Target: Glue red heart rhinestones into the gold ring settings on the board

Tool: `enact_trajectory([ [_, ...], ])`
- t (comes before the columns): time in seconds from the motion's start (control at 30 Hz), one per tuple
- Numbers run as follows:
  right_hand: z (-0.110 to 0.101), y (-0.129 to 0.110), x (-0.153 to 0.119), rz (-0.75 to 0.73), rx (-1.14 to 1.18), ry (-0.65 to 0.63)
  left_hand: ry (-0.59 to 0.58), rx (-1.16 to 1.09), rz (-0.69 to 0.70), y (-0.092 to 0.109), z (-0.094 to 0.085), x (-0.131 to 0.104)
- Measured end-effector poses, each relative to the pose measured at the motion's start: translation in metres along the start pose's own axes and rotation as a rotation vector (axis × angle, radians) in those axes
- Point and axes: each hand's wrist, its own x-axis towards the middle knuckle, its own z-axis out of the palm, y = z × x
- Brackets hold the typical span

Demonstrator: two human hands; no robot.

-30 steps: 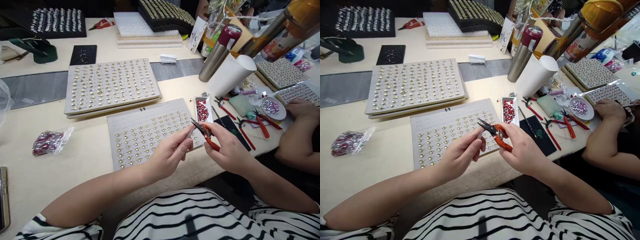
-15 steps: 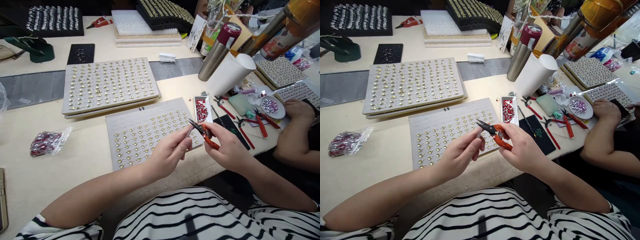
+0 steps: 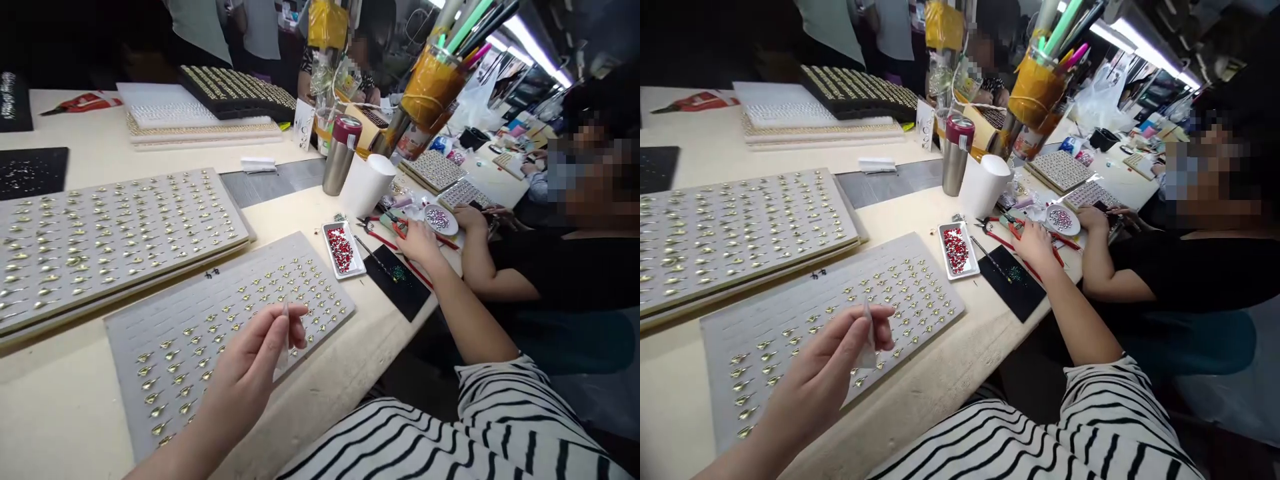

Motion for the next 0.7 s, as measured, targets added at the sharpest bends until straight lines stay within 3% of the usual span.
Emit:
enact_trajectory([
  [0.1,0.019,0.006,0.003,0.038,-0.009,0.006,0.057,0.048,-0.034,0.005,0.000,-0.004],
  [0.2,0.027,0.007,0.004,0.013,0.039,0.016,0.082,0.100,0.024,0.008,-0.004,-0.004],
  [0.3,0.021,0.004,0.000,-0.052,0.129,0.047,0.088,0.147,0.086,0.005,-0.013,-0.002],
  [0.4,0.008,-0.012,-0.022,-0.210,0.246,0.170,0.119,0.065,0.051,-0.001,-0.020,-0.001],
  [0.5,-0.002,-0.046,-0.065,-0.544,0.372,0.246,0.125,-0.254,-0.071,-0.004,-0.017,0.000],
  [0.6,-0.004,-0.092,-0.109,-1.075,0.537,0.243,0.077,-0.501,-0.227,-0.003,-0.008,0.001],
  [0.63,-0.005,-0.107,-0.121,-1.290,0.686,0.293,0.071,-0.551,-0.252,-0.003,-0.005,0.000],
  [0.7,-0.011,-0.132,-0.140,-1.522,0.909,0.327,0.046,-0.631,-0.248,-0.002,-0.002,-0.002],
])
